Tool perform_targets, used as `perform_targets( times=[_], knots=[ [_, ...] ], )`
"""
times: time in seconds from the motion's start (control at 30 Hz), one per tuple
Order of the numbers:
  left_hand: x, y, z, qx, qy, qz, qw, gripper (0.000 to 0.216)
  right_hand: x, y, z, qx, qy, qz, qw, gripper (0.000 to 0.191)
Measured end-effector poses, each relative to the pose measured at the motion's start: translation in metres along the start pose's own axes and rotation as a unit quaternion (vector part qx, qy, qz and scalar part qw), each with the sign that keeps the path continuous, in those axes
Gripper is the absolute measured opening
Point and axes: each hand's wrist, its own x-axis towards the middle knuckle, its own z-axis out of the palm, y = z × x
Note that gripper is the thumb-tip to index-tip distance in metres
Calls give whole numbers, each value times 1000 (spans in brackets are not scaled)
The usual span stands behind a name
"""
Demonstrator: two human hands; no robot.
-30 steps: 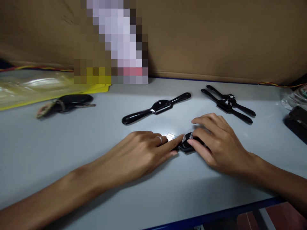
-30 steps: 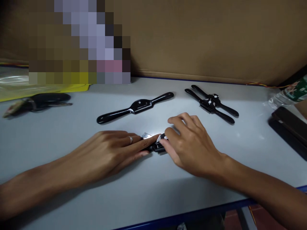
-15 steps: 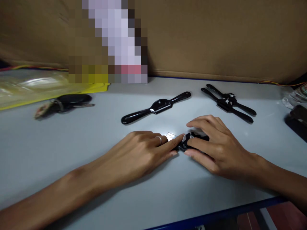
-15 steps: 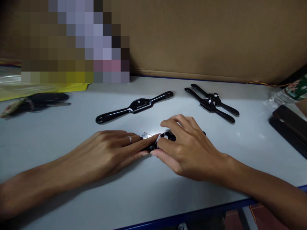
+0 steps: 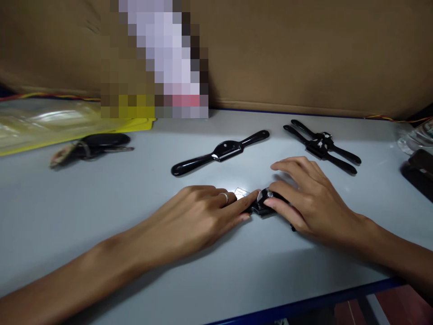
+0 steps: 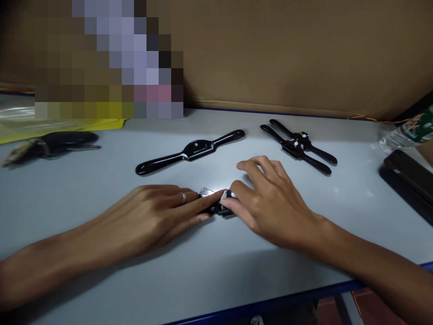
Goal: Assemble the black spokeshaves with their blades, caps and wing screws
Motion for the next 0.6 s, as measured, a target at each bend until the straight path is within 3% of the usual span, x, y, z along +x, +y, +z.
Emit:
perform_targets(
  times=[0.17,0.33,0.47,0.6],
  knots=[
    [0,0,-1,-1,2,1,1000,39,1,0,-1,58,-21,-21,998,30],
    [0,-1,-1,-7,-1,1,1000,39,0,1,-2,-3,-10,9,1000,29],
    [0,0,-1,-10,0,-7,1000,38,1,0,-3,20,-23,-31,999,30],
    [0,0,0,-4,-3,-1,1000,38,0,0,-4,5,-7,-22,1000,33]
  ],
)
